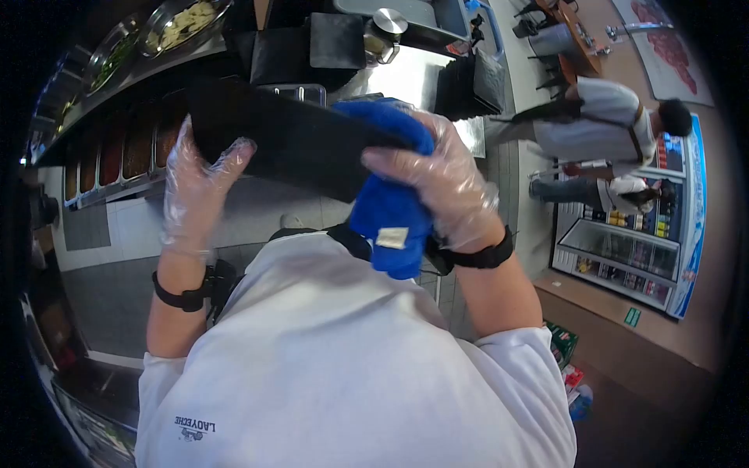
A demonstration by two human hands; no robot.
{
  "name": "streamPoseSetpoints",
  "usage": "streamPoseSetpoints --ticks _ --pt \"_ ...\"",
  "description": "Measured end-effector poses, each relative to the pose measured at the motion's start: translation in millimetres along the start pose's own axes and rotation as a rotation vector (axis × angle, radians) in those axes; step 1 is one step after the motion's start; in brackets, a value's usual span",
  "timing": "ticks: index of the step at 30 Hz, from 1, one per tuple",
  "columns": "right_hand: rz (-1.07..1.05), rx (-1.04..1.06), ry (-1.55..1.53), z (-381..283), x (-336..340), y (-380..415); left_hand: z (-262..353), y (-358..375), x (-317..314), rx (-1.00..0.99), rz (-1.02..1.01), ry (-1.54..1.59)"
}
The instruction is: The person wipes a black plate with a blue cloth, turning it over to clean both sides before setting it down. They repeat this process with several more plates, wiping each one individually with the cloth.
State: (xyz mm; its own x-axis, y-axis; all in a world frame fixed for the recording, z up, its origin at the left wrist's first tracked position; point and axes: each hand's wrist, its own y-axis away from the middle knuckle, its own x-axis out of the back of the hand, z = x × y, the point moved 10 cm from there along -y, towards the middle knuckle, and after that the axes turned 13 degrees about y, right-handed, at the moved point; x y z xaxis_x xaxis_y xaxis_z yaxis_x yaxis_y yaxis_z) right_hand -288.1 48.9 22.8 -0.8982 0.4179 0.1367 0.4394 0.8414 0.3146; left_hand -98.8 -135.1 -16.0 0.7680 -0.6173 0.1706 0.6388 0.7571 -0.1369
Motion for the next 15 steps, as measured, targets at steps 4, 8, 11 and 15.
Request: streamPoseSetpoints --ticks 4,8,11,15 --pt "-0.022 -0.209 -0.242 20.1 15.5 11.7 -13.3 13.4 -21.9 0.514 -0.232 0.345" --pt "0.282 -0.062 -0.177 25.3 67.9 7.9 12.7 20.2 -50.1 -0.221 -0.525 -0.152" --pt "0.665 0.320 0.395 2.9 101.6 23.7 -34.0 12.1 -74.5 0.357 -0.333 0.309" --pt "0.553 0.459 0.908 -5.4 44.7 28.5 3.3 9.6 -105.8 0.449 -0.133 0.209"
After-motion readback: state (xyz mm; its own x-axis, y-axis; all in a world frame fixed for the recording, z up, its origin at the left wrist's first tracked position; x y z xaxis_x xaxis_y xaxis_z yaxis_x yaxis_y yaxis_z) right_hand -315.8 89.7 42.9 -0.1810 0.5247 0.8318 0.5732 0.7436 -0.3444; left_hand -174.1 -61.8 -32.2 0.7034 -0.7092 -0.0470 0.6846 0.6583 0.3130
